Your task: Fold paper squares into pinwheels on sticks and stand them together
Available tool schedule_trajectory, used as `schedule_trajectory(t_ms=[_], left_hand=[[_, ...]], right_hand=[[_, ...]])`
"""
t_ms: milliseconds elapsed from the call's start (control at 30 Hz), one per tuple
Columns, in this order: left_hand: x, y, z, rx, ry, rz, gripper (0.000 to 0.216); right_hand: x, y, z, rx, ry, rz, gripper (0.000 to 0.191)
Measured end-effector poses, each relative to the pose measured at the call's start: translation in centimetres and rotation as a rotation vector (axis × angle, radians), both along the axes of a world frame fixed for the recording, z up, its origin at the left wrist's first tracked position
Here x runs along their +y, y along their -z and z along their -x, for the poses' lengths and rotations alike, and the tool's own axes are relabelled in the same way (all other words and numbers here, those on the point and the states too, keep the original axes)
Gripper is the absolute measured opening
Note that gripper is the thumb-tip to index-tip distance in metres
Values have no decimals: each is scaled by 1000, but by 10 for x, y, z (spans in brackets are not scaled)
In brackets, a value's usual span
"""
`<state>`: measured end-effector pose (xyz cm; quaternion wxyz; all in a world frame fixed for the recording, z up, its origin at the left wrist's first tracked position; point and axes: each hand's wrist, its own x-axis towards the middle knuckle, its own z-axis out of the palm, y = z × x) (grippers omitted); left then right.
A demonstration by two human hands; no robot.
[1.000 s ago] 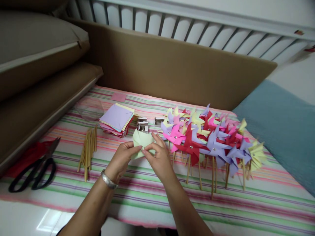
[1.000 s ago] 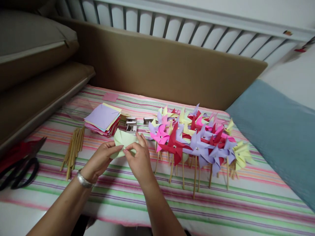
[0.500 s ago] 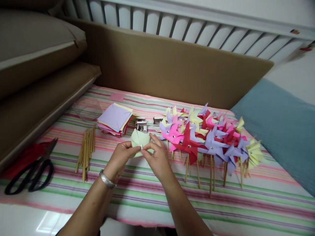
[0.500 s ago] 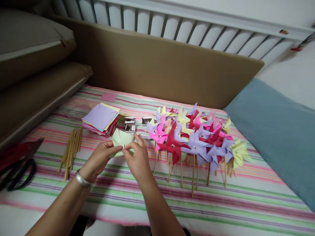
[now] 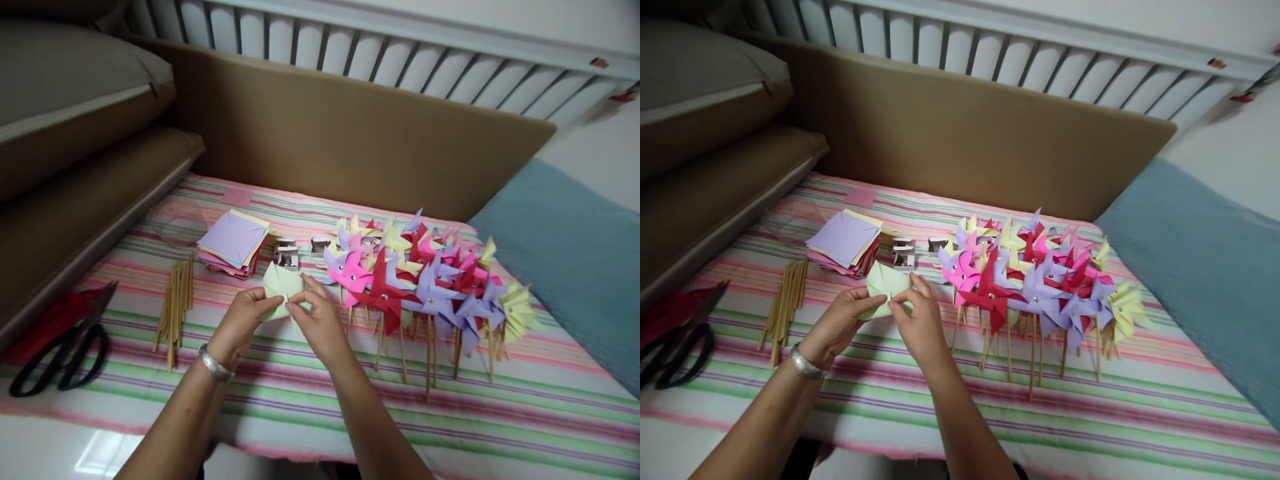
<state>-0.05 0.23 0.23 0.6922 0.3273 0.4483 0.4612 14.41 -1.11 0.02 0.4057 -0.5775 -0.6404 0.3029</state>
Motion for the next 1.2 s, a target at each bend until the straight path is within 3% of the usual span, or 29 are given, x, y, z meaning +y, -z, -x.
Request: schedule_trajectory(t_ms=[133,867,1067,1200], left_hand=[[1,1,-1,-16,-19,40,32],[-5,-1,-9,-67,20,28,24],[-4,0,-11,-36,-60,54,23],[1,-2,-2,-15,-168,75,25]], right_hand=[[1,0,-4,51,32,-36,14],[2,-1,0,60,104,13,5],[0,-2,1,38,93,2,6],[-4,-4,1,-5,36,-113,14]])
